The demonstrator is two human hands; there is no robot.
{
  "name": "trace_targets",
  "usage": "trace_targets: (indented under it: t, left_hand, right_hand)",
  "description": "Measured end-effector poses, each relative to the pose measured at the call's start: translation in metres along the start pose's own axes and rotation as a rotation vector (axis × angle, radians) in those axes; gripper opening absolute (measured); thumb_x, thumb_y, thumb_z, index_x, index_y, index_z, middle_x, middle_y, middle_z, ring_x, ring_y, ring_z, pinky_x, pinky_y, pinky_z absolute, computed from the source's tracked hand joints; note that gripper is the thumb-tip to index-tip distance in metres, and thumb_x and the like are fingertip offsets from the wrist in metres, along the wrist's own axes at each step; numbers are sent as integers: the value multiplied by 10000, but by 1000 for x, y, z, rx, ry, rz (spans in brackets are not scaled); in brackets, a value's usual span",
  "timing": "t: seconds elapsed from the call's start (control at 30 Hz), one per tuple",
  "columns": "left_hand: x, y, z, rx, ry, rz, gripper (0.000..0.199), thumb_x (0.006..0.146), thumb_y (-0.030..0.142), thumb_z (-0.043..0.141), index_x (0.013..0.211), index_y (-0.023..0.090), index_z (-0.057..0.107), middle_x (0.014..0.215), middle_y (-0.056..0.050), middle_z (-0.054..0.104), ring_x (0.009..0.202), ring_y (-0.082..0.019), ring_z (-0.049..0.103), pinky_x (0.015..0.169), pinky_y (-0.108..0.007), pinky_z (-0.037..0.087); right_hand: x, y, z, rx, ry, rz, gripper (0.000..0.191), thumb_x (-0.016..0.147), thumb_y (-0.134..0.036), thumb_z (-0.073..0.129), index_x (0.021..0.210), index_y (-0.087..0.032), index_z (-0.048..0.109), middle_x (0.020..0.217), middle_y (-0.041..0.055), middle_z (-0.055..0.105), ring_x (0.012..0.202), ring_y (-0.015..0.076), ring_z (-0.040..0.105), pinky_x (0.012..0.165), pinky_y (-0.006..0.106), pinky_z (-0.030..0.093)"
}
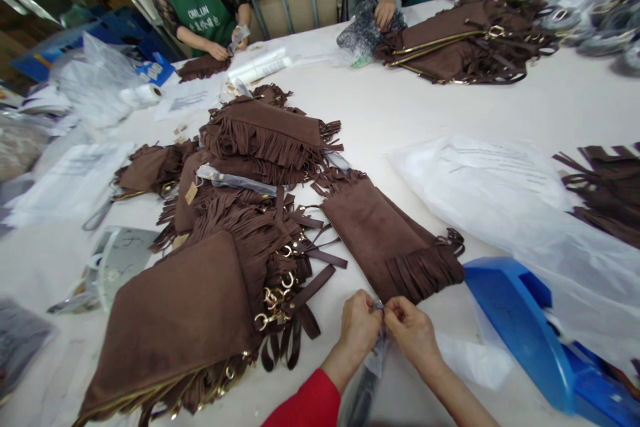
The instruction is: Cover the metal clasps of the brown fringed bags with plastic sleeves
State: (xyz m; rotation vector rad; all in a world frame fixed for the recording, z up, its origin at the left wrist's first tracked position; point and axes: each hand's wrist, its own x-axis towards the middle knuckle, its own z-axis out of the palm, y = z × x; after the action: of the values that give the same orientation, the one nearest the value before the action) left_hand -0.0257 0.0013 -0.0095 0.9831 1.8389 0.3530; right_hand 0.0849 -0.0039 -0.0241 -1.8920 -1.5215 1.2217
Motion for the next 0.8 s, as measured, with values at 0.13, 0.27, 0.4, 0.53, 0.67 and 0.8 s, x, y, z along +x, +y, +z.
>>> trace_targets:
  t: [0.13, 0.27, 0.4, 0.53, 0.67, 0.8]
  left_hand:
    - [5, -1, 5, -100, 34, -10, 104, 549, 100, 509, 613, 179, 490, 496, 52, 462, 503, -100, 433, 498, -221, 322]
    - [9, 1, 10, -222, 43, 1, 103, 534, 85, 518, 594, 168, 511, 491, 55, 481, 512, -93, 445, 502, -207, 339]
    - [8, 7, 12, -348, 43, 19, 101, 524, 78, 491, 576, 155, 528, 515, 47, 494, 533, -87, 445, 526, -209, 342]
    - [-3, 10, 7, -462, 30, -6, 65, 496, 102, 493, 533, 146, 524, 505, 43, 480, 505, -71, 405, 502, -207, 315]
    - [-20, 9, 0, -570, 1, -139, 42, 474, 159, 480, 516, 160, 478, 426, 70, 392, 376, -41, 275, 388, -201, 196]
    - [-33, 5, -3, -638, -6, -222, 87, 458, 212, 490, 520, 169, 447, 442, 55, 430, 356, -40, 296, 356, -192, 142]
  right_hand:
    - [-1, -2, -4, 102, -26, 19, 128, 664, -301, 447, 587, -213, 499, 484, -41, 478, 458, 129, 474, 462, 234, 388]
    - [-11, 0, -8, 176, -5, 29, 157, 686, -333, 447, 622, -205, 513, 501, -39, 485, 473, 128, 477, 461, 229, 389]
    - [-25, 6, -13, 219, 9, 40, 200, 698, -380, 469, 622, -200, 514, 526, -36, 482, 506, 132, 478, 494, 235, 393]
    - [-39, 7, -15, 290, -22, 70, 240, 694, -412, 485, 636, -189, 552, 563, -19, 526, 565, 150, 506, 550, 249, 411]
    - [-49, 0, -10, 336, -18, 94, 291, 703, -434, 463, 624, -181, 580, 538, -14, 516, 548, 151, 485, 523, 250, 395]
    - [-58, -6, -5, 353, 5, 125, 353, 709, -463, 443, 533, -176, 549, 473, -20, 477, 494, 143, 455, 493, 254, 359]
